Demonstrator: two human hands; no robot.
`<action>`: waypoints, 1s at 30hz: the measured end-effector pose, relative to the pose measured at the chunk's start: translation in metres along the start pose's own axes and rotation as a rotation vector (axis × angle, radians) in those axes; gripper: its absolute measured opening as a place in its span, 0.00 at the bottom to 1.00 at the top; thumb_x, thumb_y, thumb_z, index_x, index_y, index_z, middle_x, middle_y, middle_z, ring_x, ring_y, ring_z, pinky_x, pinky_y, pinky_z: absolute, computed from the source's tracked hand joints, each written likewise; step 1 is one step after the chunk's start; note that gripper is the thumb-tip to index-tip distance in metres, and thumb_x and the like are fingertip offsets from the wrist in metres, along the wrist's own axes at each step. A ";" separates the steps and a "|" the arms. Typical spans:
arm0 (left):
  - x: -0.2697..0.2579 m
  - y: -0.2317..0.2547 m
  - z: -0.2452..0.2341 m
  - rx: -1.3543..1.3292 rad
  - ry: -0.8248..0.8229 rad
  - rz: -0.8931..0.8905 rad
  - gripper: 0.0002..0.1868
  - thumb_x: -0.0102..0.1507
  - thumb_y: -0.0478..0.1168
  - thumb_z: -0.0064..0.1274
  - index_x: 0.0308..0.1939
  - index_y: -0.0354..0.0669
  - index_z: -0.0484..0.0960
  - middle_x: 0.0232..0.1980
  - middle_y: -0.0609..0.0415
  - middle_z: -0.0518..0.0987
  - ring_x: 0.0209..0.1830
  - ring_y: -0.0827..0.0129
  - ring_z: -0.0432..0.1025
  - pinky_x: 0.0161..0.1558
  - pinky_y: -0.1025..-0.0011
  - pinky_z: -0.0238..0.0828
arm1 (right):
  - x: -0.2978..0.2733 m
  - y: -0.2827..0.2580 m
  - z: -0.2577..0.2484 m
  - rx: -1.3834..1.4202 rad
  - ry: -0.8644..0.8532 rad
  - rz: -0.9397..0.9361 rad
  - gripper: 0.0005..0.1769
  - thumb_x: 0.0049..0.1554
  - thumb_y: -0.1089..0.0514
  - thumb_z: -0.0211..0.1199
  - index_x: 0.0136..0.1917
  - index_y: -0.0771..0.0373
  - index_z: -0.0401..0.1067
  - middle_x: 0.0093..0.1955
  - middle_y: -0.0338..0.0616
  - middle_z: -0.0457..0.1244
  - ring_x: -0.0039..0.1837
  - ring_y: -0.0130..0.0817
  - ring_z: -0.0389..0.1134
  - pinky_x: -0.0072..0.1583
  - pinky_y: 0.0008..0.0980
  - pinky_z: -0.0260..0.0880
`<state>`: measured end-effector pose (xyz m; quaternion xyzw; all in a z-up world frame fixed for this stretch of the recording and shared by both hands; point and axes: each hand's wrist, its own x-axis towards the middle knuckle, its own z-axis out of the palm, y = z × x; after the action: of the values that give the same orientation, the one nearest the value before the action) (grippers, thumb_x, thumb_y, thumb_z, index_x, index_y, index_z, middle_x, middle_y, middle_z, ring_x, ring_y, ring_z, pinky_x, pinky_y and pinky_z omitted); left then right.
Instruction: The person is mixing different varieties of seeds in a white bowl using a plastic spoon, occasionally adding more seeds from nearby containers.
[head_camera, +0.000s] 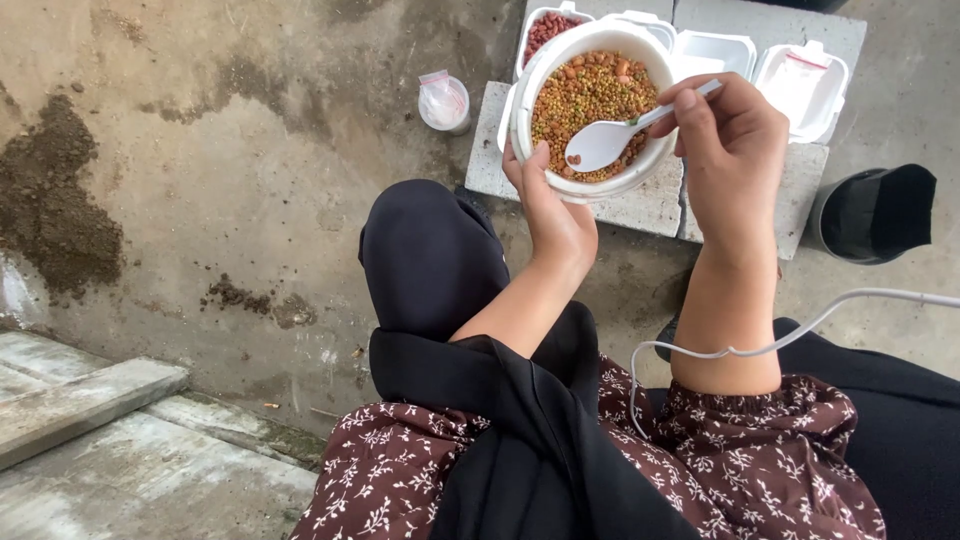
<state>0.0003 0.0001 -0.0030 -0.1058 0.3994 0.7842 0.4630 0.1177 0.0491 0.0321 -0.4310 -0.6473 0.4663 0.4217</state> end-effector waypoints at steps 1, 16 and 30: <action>-0.001 0.001 0.001 0.001 0.001 -0.002 0.33 0.63 0.39 0.40 0.74 0.53 0.58 0.70 0.43 0.68 0.66 0.54 0.66 0.63 0.57 0.67 | 0.000 0.001 0.000 -0.001 0.000 0.003 0.09 0.77 0.64 0.52 0.57 0.67 0.73 0.43 0.47 0.67 0.42 0.25 0.61 0.47 0.22 0.60; 0.007 -0.003 -0.003 -0.005 0.030 -0.009 0.31 0.63 0.40 0.40 0.72 0.54 0.60 0.68 0.43 0.69 0.63 0.54 0.67 0.58 0.57 0.69 | -0.003 0.008 -0.005 0.001 -0.167 -0.166 0.11 0.77 0.62 0.53 0.58 0.73 0.71 0.46 0.54 0.67 0.49 0.36 0.70 0.48 0.27 0.63; 0.009 -0.004 -0.003 0.030 0.044 -0.049 0.30 0.62 0.41 0.42 0.71 0.53 0.61 0.67 0.44 0.71 0.63 0.54 0.68 0.59 0.57 0.69 | 0.007 0.021 0.004 0.125 0.011 0.205 0.09 0.73 0.62 0.53 0.52 0.63 0.73 0.41 0.43 0.67 0.33 0.20 0.54 0.38 0.19 0.52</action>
<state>-0.0024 0.0047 -0.0115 -0.1258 0.4186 0.7640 0.4746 0.1156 0.0585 0.0115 -0.4703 -0.5672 0.5439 0.4016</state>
